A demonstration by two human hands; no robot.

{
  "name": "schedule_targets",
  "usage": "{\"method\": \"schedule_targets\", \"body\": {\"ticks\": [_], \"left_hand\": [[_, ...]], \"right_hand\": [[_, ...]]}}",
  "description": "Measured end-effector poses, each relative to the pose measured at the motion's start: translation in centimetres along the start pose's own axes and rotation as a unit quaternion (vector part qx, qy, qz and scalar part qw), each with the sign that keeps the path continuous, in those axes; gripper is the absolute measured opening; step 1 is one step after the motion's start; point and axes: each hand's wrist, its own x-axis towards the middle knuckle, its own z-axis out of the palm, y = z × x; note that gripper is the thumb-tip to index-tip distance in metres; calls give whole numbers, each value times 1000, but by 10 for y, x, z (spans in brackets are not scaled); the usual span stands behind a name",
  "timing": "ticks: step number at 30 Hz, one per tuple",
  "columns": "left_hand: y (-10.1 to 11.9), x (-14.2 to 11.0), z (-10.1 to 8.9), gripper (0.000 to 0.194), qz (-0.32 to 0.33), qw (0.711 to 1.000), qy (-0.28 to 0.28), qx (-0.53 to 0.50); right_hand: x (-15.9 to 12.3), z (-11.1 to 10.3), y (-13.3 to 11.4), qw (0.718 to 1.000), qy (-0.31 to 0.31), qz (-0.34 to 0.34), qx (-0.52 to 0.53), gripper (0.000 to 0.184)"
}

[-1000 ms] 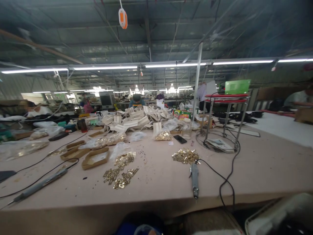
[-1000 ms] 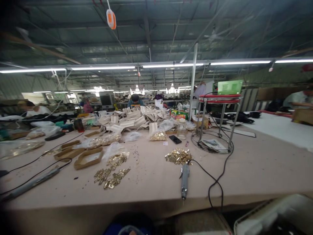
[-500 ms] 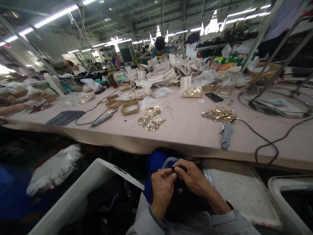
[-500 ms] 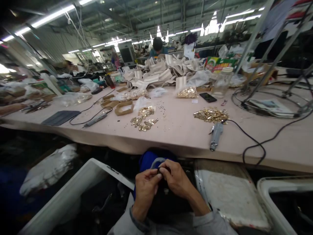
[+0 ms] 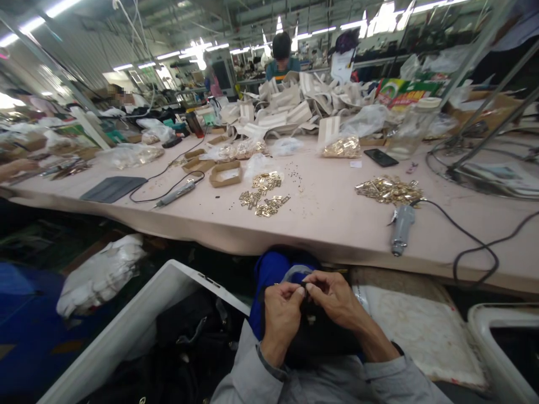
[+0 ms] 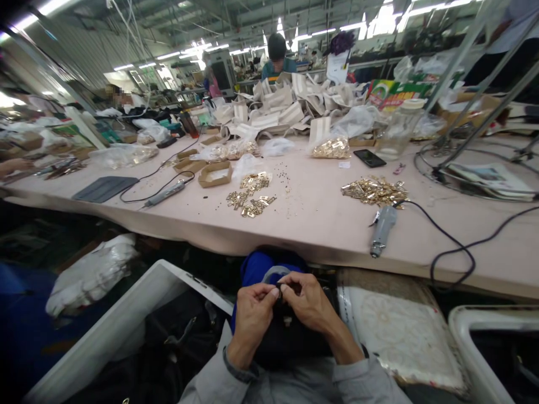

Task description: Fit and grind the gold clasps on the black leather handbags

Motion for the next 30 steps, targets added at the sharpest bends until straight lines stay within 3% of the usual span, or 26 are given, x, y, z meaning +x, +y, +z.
{"method": "schedule_targets", "body": {"ticks": [10, 15, 18, 23, 30], "left_hand": [[10, 0, 0, 20, 21, 999, -9, 47], [13, -3, 2, 22, 18, 996, 24, 86], [16, -7, 3, 26, 24, 995, 19, 97], [15, -9, 4, 29, 16, 998, 6, 60], [8, -5, 4, 22, 2, 999, 9, 48]], "right_hand": [[-1, 4, -3, 999, 31, 7, 5, 24], [0, 12, -10, 998, 52, 30, -12, 21], [0, 13, -9, 996, 72, 52, 0, 29], [-1, 5, 2, 997, 19, 46, 63, 44], [-4, 5, 11, 996, 17, 46, 73, 26]]}}
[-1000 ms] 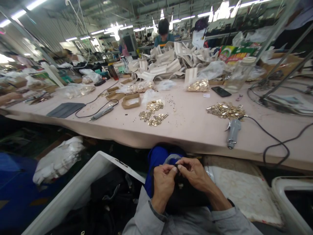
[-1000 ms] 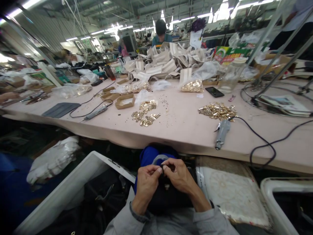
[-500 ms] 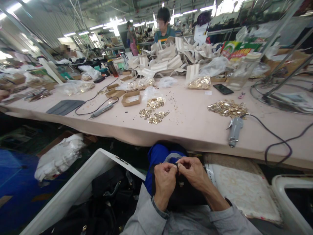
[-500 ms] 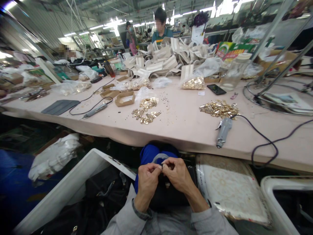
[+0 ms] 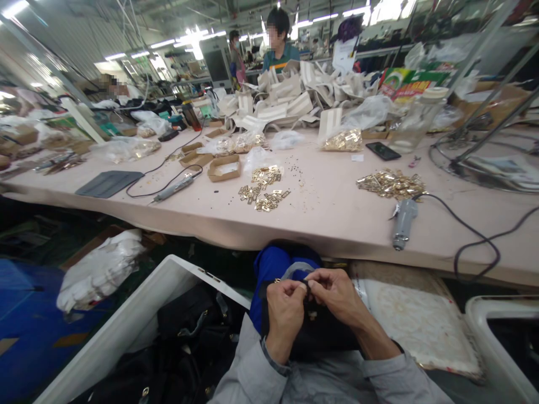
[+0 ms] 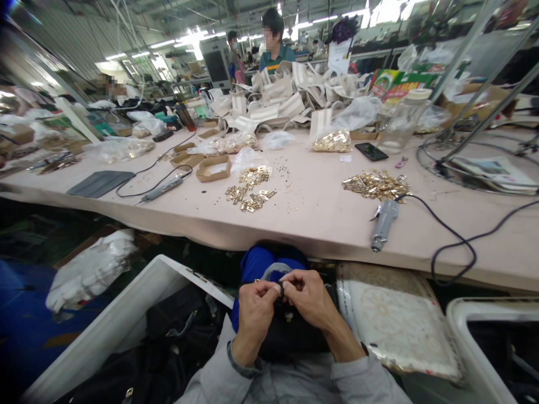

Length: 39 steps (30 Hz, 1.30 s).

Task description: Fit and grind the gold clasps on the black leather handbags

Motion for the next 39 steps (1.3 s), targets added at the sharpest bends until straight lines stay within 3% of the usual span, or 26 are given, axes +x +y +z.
{"method": "schedule_targets", "body": {"ticks": [10, 17, 29, 39], "left_hand": [[1, 2, -2, 21, 8, 999, -31, 13], [-2, 3, 1, 22, -9, 1000, -23, -12], [-10, 9, -2, 22, -36, 998, -43, -30], [5, 4, 2, 25, 6, 998, 9, 67]], "right_hand": [[7, 6, 1, 999, 30, 27, -18, 17], [5, 3, -4, 999, 13, 23, 27, 43], [3, 5, 6, 1000, 14, 11, -3, 22], [0, 11, -2, 999, 40, 21, 3, 19]]}}
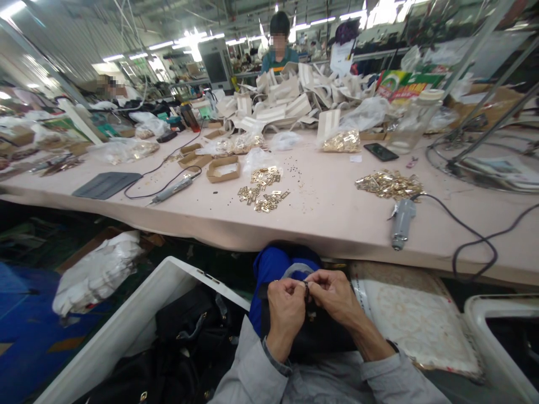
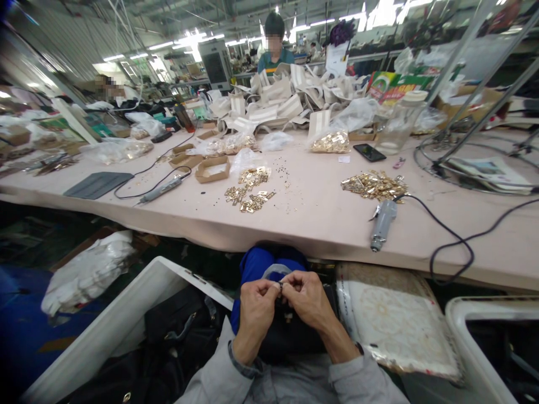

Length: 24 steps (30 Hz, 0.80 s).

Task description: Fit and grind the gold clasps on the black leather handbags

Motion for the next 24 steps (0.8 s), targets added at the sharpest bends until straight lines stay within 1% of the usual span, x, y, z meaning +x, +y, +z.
{"method": "schedule_targets", "body": {"ticks": [3, 6, 8, 10, 12, 15, 17, 18, 21, 22, 23, 24], "left_hand": [[-5, 3, -1, 26, -4, 999, -22, -26], [-10, 4, -6, 18, -31, 989, -108, -96], [-12, 4, -10, 21, -36, 980, -149, -125], [-15, 3, -11, 22, -37, 980, -142, -134], [-20, 3, -9, 16, -55, 983, -112, -136], [-28, 4, -6, 14, -69, 985, -84, -135], [-32, 5, -7, 15, -52, 986, -84, -131], [-33, 4, -7, 16, -42, 986, -95, -132], [-32, 2, -9, 21, -24, 977, -148, -152], [-31, 1, -9, 22, -17, 976, -153, -156], [-31, 0, -8, 22, -5, 978, -142, -155], [-31, 0, -6, 20, 9, 981, -120, -151]], "right_hand": [[2, -1, 1, 1000, 9, 8, 14, 19], [4, -2, 3, 999, 29, 23, 33, 22], [6, -3, 4, 998, 33, 29, 40, 23], [6, -3, 4, 998, 27, 24, 44, 23], [6, -4, 3, 999, 4, 7, 37, 22], [6, -4, 2, 998, -17, -36, -43, 20], [6, -4, 3, 994, -6, -62, -94, 23], [7, -4, 4, 993, 4, -67, -98, 25], [10, -4, 7, 997, 23, -55, -43, 34], [11, -3, 8, 998, 28, -51, -26, 37], [12, -2, 8, 998, 30, -50, -19, 38], [12, -1, 7, 998, 28, -52, -22, 38]]}}
